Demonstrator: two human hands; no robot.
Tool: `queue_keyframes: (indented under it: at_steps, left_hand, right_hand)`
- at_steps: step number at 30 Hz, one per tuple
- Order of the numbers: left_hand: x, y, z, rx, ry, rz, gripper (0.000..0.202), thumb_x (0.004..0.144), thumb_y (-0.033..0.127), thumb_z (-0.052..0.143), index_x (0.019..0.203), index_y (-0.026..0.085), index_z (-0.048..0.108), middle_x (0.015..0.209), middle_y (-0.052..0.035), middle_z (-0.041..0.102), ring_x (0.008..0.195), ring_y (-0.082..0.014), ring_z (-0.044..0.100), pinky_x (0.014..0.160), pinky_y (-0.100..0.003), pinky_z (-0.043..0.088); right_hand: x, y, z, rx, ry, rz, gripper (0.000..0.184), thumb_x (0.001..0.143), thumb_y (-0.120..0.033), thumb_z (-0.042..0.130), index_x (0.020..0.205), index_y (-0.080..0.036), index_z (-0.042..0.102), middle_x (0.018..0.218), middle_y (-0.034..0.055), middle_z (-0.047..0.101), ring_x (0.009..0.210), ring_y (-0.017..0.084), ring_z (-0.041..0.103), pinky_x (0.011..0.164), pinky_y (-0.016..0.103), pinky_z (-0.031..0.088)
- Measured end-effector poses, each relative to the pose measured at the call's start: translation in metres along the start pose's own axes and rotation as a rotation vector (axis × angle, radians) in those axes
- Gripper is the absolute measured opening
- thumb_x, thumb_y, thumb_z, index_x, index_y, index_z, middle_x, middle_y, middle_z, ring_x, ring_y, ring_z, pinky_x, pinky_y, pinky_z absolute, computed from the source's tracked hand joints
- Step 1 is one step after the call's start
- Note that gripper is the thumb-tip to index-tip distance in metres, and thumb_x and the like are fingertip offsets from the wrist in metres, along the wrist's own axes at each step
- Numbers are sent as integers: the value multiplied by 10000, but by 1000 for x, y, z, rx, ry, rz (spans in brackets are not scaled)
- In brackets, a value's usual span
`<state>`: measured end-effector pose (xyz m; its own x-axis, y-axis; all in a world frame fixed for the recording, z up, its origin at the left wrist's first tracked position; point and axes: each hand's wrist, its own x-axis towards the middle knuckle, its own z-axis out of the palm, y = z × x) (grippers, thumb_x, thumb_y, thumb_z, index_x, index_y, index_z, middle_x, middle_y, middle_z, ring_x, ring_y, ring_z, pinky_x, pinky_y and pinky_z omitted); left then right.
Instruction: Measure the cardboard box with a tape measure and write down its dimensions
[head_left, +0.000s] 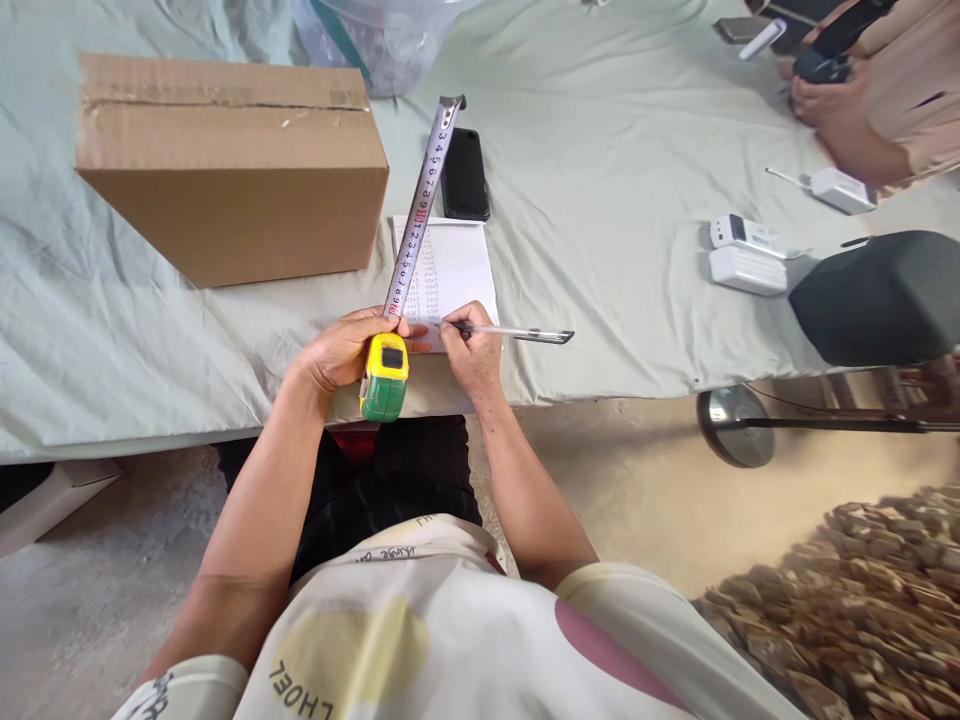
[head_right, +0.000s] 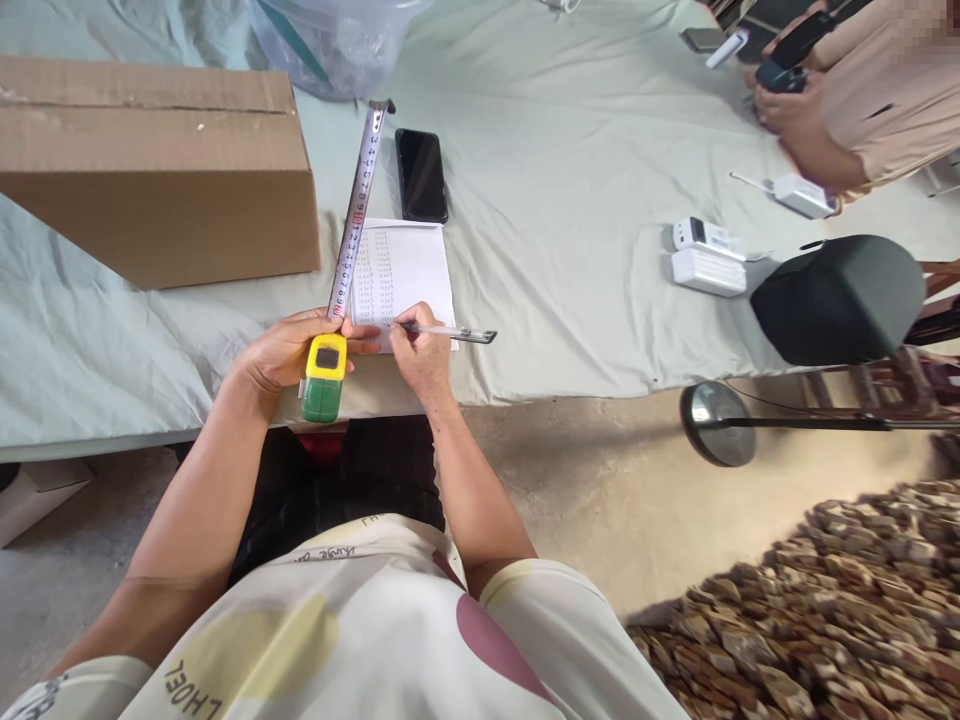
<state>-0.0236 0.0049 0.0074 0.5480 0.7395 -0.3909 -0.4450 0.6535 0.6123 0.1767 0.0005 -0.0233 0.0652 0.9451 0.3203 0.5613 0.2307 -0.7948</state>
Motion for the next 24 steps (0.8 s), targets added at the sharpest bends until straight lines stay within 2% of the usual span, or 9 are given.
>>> queue_keyframes:
  at_steps: [6, 18, 24]
  left_hand:
    - [0, 0, 0, 0, -7, 5, 94, 806, 195, 707, 804, 108, 672, 1042, -174, 758, 1008, -323, 732, 791, -350, 555]
    - [1, 0, 0, -3, 0, -2, 93, 799, 189, 713, 808, 105, 676, 1037, -175, 760, 1019, -327, 731, 791, -345, 563]
    - [0, 0, 1, 4, 5, 5, 82, 803, 185, 703, 811, 109, 675, 1041, -173, 760, 1007, -322, 731, 820, -371, 558]
  right_hand:
    - [0, -1, 0, -3, 44, 0, 73, 797, -220, 517, 731, -246, 497, 666, -31, 568, 615, 142, 521, 601, 280, 434]
    - [0, -1, 0, 20, 23, 0, 71, 788, -224, 526, 728, -242, 492, 662, -32, 556, 604, 142, 500, 587, 282, 416]
    - [-1, -1, 0, 1, 67, 4, 73, 777, -215, 511, 716, -244, 485, 637, -38, 536, 586, 137, 488, 576, 279, 411]
